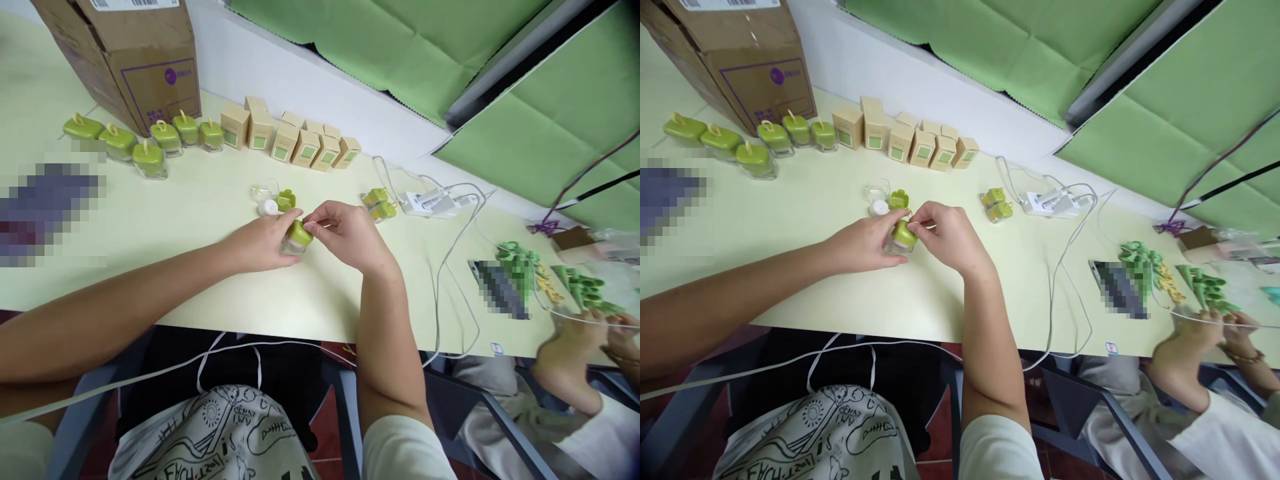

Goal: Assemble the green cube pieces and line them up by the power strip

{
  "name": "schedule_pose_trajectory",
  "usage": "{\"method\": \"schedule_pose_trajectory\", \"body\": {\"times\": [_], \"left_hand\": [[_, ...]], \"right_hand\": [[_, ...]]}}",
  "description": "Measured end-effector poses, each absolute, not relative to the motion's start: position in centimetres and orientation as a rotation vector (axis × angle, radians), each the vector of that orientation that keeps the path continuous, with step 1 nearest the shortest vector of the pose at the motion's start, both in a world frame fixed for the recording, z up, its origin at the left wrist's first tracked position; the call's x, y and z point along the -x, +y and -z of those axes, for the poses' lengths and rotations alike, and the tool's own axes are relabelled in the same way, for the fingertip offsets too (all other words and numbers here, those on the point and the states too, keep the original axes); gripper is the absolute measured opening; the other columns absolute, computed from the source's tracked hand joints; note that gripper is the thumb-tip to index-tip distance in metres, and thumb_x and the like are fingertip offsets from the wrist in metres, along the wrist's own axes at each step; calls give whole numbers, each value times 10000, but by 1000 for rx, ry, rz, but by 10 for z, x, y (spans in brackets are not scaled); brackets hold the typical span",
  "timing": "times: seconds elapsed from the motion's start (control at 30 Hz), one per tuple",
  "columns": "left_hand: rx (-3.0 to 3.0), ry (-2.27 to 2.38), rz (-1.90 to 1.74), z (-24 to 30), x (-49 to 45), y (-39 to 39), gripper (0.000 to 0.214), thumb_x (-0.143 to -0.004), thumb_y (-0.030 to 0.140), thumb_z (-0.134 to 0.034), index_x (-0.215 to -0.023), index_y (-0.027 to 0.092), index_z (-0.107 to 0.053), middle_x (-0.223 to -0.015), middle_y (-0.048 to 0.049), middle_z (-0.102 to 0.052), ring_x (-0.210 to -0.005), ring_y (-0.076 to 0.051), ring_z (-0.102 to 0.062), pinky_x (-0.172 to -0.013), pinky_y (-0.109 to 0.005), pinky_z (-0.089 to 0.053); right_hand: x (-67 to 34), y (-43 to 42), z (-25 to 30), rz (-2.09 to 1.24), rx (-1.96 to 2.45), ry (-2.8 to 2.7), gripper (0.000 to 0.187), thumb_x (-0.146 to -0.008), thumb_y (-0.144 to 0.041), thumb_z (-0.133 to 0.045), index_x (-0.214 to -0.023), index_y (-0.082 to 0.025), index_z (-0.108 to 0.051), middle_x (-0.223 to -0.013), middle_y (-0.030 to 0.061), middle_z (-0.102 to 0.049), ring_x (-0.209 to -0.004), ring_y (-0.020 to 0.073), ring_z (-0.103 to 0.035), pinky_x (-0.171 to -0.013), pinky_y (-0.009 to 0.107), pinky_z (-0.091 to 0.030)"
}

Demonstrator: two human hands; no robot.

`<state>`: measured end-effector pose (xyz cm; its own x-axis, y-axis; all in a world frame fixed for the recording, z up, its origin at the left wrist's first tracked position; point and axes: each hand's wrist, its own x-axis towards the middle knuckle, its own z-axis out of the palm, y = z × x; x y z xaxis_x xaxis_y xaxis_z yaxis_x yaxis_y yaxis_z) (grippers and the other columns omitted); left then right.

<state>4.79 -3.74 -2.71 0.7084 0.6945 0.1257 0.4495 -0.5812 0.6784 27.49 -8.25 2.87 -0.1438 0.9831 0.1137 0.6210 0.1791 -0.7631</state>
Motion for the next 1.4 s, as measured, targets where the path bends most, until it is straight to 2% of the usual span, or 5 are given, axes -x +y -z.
{"method": "schedule_pose_trajectory", "body": {"times": [0.1, 0.37, 0.83, 1.13, 1.4], "left_hand": [[-2226, 878, -503, 28, -50, -36, 711, -897, 427, -857, -1528, 184, -638, -1256, -144, -838, -1102, -367, -821, -898, -448, -608], [-2093, 919, -516, 21, -40, -27, 663, -845, 419, -935, -1422, 186, -705, -991, -46, -780, -977, -292, -796, -890, -398, -591], [-2109, 856, -550, 18, -41, -30, 562, -834, 413, -941, -1314, 190, -753, -902, -14, -737, -873, -245, -730, -804, -363, -518], [-2032, 862, -642, 18, -38, -28, 605, -812, 468, -946, -1336, 223, -768, -1224, -82, -864, -970, -259, -798, -856, -392, -584], [-2022, 899, -717, 18, -36, -27, 576, -825, 434, -934, -1326, 238, -728, -1287, -80, -869, -902, -225, -796, -848, -381, -585]], "right_hand": [[-277, -83, -27, -800, 1441, -1833, 146, -978, -379, -841, -936, -247, -795, -982, 54, -888, -905, 251, -833, -878, 448, -718], [-285, -81, -26, -778, 1404, -1736, 248, -971, -469, -889, -962, -242, -791, -1069, 81, -905, -954, 260, -852, -902, 458, -734], [-272, -79, -18, -734, 1369, -1960, 147, -1015, -389, -801, -966, -251, -790, -1027, 46, -895, -936, 250, -850, -901, 448, -743], [-263, -83, -21, -720, 1363, -1941, 133, -1029, -401, -803, -978, -278, -806, -1068, 33, -899, -974, 257, -854, -994, 483, -756], [-263, -73, -10, -955, 1356, -1738, 460, -904, -650, -948, -1056, -269, -739, -1185, 67, -850, -1053, 264, -843, -934, 451, -769]]}}
